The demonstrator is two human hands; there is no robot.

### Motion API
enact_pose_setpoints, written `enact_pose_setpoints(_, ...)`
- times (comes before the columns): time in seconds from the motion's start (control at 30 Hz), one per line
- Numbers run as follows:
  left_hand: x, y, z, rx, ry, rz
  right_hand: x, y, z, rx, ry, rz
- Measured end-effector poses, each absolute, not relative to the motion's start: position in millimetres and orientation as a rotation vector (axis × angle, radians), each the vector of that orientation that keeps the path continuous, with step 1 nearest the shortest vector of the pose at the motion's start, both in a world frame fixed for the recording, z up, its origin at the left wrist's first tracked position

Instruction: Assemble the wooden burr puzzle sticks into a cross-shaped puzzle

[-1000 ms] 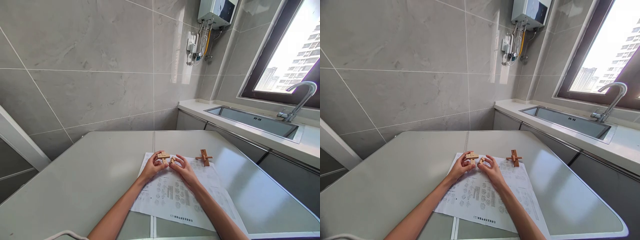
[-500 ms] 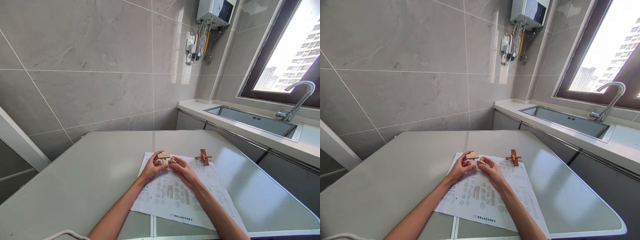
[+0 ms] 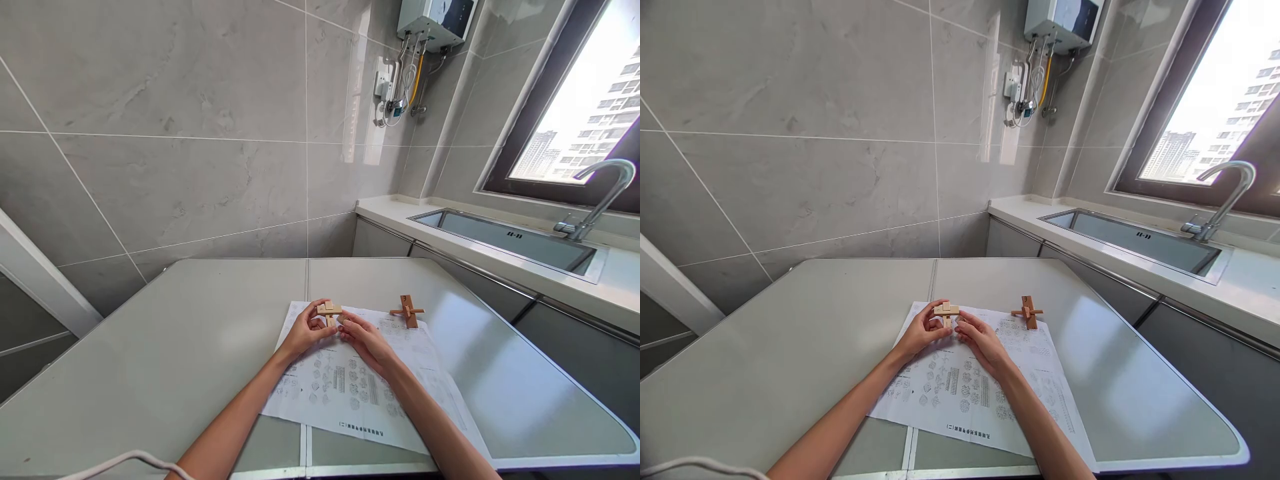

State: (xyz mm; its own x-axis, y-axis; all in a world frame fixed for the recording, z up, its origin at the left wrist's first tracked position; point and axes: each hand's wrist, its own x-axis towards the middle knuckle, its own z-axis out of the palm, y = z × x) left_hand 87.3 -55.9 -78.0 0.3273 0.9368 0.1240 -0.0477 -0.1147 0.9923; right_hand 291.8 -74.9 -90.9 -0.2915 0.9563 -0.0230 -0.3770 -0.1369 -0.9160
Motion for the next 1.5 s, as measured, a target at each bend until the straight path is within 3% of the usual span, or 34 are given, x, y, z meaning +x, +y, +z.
enact_pose_setpoints(1.07,87.9,-66.3,-69.9,1.653,0.892,0.865,289.7,-83.0,-85.9,-0.692,-1.185,1.801)
enact_pose_setpoints(1.23,88.6,-62.5,-74.0,1.534,0.826,0.893,283.9,-81.3,-93.3,-0.748,-1.204,1.676)
enact_pose_setpoints(1.5,87.0,-59.4,-77.7,1.461,0.758,0.913,281.3,-80.4,-102.0,-1.035,-1.507,1.127)
